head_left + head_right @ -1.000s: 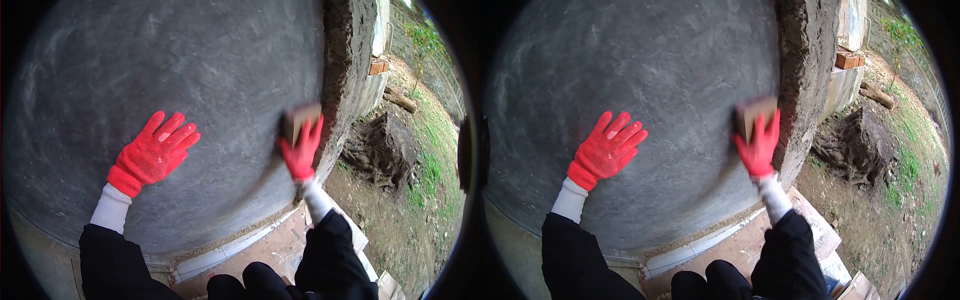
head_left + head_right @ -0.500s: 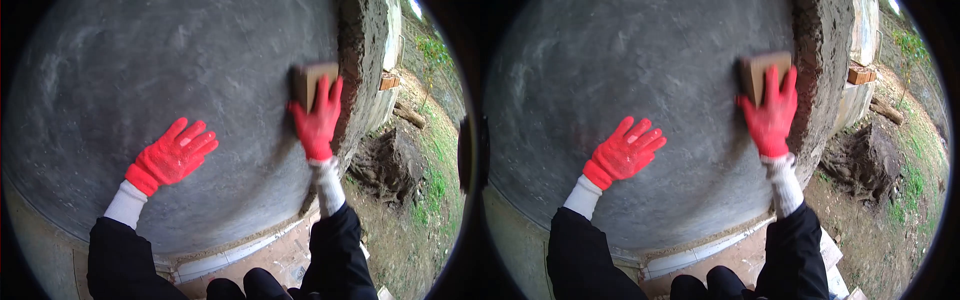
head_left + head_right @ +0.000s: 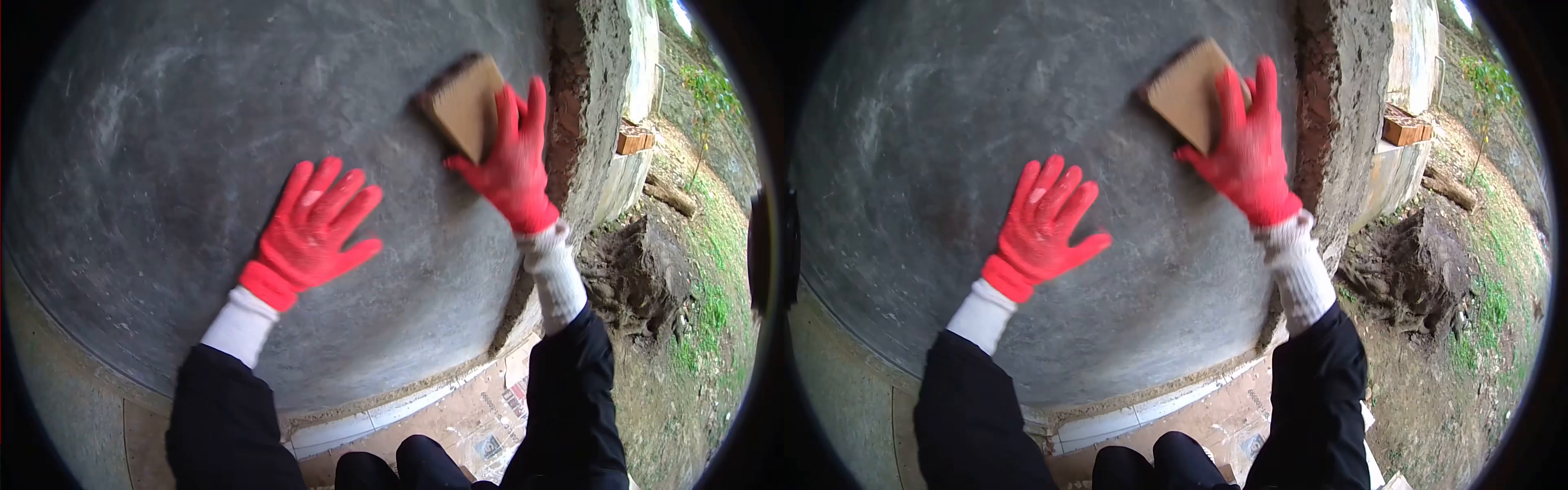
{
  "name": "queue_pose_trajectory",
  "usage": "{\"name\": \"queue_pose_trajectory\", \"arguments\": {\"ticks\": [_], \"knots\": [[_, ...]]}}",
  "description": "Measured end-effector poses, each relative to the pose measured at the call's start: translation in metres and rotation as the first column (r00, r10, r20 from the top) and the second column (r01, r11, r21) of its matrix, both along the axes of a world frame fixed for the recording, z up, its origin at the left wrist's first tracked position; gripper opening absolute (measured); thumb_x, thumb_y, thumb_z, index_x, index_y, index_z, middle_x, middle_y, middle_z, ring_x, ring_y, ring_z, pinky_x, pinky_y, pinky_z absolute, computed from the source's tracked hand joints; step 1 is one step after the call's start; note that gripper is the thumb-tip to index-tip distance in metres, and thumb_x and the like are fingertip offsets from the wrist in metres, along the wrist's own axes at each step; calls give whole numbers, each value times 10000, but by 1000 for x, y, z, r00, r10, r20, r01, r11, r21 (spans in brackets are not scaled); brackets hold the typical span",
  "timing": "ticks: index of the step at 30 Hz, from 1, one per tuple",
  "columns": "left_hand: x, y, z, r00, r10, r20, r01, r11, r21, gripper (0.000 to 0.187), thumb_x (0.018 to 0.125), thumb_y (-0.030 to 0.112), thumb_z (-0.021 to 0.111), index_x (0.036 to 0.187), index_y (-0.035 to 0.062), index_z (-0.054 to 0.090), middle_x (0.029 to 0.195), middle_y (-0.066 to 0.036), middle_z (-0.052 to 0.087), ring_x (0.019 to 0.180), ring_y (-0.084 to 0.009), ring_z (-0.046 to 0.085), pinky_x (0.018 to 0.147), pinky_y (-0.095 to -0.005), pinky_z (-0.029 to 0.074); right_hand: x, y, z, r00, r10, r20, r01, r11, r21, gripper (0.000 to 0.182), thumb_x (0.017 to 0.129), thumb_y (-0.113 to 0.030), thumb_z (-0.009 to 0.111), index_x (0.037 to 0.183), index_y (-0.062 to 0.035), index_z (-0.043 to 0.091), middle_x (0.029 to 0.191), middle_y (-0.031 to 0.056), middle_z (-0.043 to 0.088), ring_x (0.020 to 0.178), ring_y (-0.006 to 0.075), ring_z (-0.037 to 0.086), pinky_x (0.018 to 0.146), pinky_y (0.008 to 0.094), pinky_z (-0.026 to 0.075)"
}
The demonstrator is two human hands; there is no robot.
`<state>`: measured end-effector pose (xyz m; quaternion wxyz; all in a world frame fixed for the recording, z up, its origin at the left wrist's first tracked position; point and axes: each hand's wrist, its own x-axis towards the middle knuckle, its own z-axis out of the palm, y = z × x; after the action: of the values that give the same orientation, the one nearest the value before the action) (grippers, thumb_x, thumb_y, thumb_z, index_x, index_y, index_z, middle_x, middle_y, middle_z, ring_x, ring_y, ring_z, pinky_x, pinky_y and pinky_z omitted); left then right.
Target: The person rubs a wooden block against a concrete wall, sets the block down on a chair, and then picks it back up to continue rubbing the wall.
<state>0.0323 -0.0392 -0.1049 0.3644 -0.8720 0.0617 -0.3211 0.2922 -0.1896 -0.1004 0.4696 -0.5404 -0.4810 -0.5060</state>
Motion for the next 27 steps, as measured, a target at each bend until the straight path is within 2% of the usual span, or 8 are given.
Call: {"name": "queue_pose_trajectory", "arguments": {"ticks": [2, 6, 12, 14, 18, 19, 21, 27], "knots": [[46, -27, 2, 917, -293, 271, 296, 955, 30, 733, 737, 454, 769, 1375, 188, 526, 1459, -57, 423, 1349, -369, 398, 1123, -555, 305, -2, -7, 31, 1000, 5, 27, -2, 996, -91, 902, 495, -242, 901, 1279, -50, 498, 1373, 285, 390, 1109, 467, 538, 906, 490, 481], [116, -49, -21, 945, -268, 186, 286, 955, -79, 773, 710, 421, 785, 1389, 210, 482, 1478, -56, 372, 1326, -379, 410, 1108, -551, 327, 8, -15, -48, 990, 112, 87, -74, 932, -356, 630, 623, -259, 818, 1193, -109, 595, 1266, 228, 510, 1088, 438, 555, 930, 518, 456], [164, -58, -265, 967, -31, 254, 19, 999, 50, 574, 827, 169, 614, 1377, 119, 461, 1325, -131, 434, 1268, -377, 433, 1116, -516, 348, 38, -30, -254, 986, 142, 91, -68, 828, -556, 443, 809, -338, 722, 1144, -82, 587, 1115, 142, 612, 1062, 335, 590, 930, 474, 456], [164, -68, -244, 973, -12, 231, 37, 994, -103, 527, 850, 152, 579, 1363, 107, 467, 1238, -123, 474, 1182, -327, 476, 1102, -500, 372, 40, -40, -231, 954, 233, -188, -300, 729, -615, 463, 844, -396, 690, 1123, -44, 576, 1070, 134, 624, 1015, 334, 599, 915, 458, 450], [200, -61, -82, 878, -103, 468, 70, 994, 87, 583, 829, 178, 576, 1397, 149, 447, 1192, -94, 490, 1128, -293, 477, 1093, -497, 364, 58, -39, -67, 973, 130, 190, -55, 932, -358, 332, 815, -341, 699, 978, -70, 596, 1012, 134, 630, 989, 334, 596, 878, 426, 458], [197, -67, -36, 851, -140, 507, 155, 988, 12, 634, 814, 144, 582, 1427, 136, 421, 1206, -94, 483, 1121, -290, 476, 1104, -502, 342, 64, -37, -32, 995, 100, -8, -94, 900, -426, 425, 742, -296, 755, 1059, -62, 594, 1084, 145, 617, 1002, 364, 584, 898, 450, 455], [182, -77, 30, 937, -54, 345, 114, 981, -157, 656, 789, 127, 606, 1421, 120, 430, 1204, -94, 483, 1124, -289, 478, 1120, -499, 321, 59, -33, 16, 935, 6, 356, 55, 985, -161, 597, 658, -238, 798, 1178, -57, 568, 1164, 162, 585, 1024, 384, 571, 913, 465, 452], [175, -66, -81, 870, -120, 477, 192, 976, -104, 544, 793, 80, 616, 1330, 112, 535, 1194, -84, 500, 1157, -276, 467, 1101, -465, 371, 51, -31, -96, 928, -162, 334, 271, 910, -312, 481, 740, -160, 722, 1185, -38, 586, 1184, 172, 581, 1037, 375, 561, 943, 468, 431]]}}
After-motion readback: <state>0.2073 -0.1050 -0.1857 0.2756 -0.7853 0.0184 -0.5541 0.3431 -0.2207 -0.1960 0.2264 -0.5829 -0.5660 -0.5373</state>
